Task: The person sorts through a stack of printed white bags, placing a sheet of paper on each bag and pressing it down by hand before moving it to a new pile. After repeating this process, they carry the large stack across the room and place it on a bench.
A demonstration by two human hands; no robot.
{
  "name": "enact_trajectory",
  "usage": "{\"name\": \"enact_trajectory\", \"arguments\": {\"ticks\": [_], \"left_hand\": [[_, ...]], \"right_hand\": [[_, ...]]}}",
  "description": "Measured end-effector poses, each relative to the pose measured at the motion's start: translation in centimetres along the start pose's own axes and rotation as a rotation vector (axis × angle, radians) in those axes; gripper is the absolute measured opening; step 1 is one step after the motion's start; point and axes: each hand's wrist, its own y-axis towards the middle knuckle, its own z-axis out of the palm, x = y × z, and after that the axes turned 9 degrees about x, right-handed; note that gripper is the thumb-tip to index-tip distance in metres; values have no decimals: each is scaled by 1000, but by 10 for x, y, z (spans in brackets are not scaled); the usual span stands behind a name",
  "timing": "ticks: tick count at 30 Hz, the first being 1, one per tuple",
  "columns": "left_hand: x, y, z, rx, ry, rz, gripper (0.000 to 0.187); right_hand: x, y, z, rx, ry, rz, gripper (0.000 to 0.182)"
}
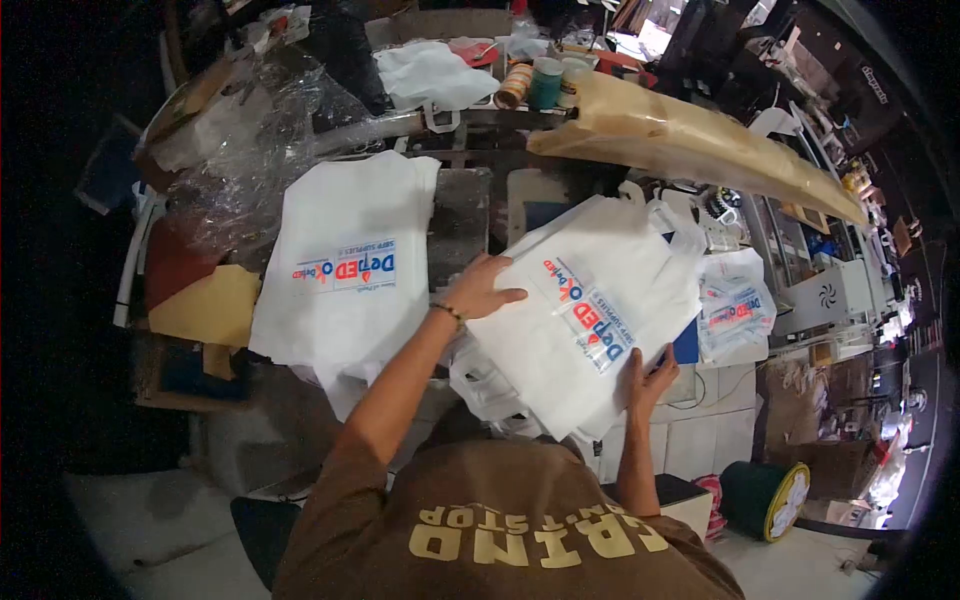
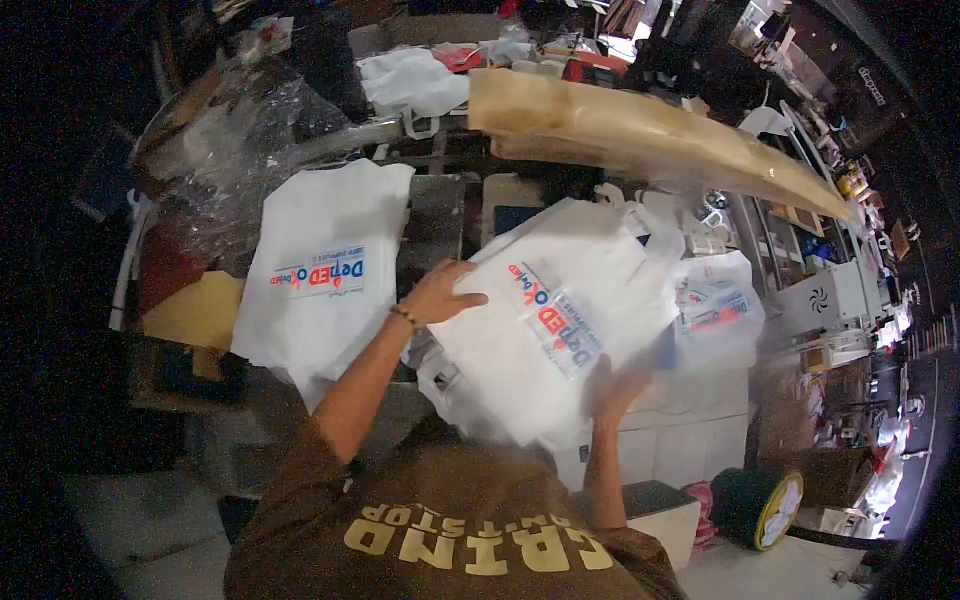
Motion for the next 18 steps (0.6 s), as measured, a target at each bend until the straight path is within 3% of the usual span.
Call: {"name": "enact_trajectory", "arguments": {"ticks": [2, 3, 4, 6, 8, 9, 10, 12, 13, 14, 16, 18], "left_hand": [[19, 23, 39, -72, -36, -55, 65], [19, 28, 38, -62, -36, -44, 65], [21, 31, 31, -93, -121, -125, 63], [3, 33, 23, -109, -201, -206, 62], [-33, 31, -2, -163, 248, -265, 60], [-19, 44, 3, -152, 264, -135, 61], [-11, 56, 12, -150, 269, -135, 61], [-10, 77, 28, -34, -138, 158, 65], [-12, 85, 31, -26, 12, 215, 68], [-12, 89, 34, -27, 12, 215, 68], [-20, 94, 30, 55, 211, 20, 68], [-18, 99, 22, 79, 231, 53, 66]], "right_hand": [[5, -3, 7, -72, 99, -13, 79], [15, -1, 4, -68, 3, -55, 76], [22, 2, 1, -46, 135, -21, 75], [29, 13, -2, -3, 102, -47, 78], [51, 17, -14, -5, 50, -21, 75], [60, 19, -21, 5, -4, -6, 71], [63, 23, -26, 5, 1, -3, 71], [61, 30, -34, 35, -5, -249, 58], [53, 31, -33, 37, -4, -249, 58], [43, 32, -28, 122, 40, -271, 52], [41, 36, -29, 202, 82, -292, 46], [41, 35, -29, 206, 22, -276, 44]]}}
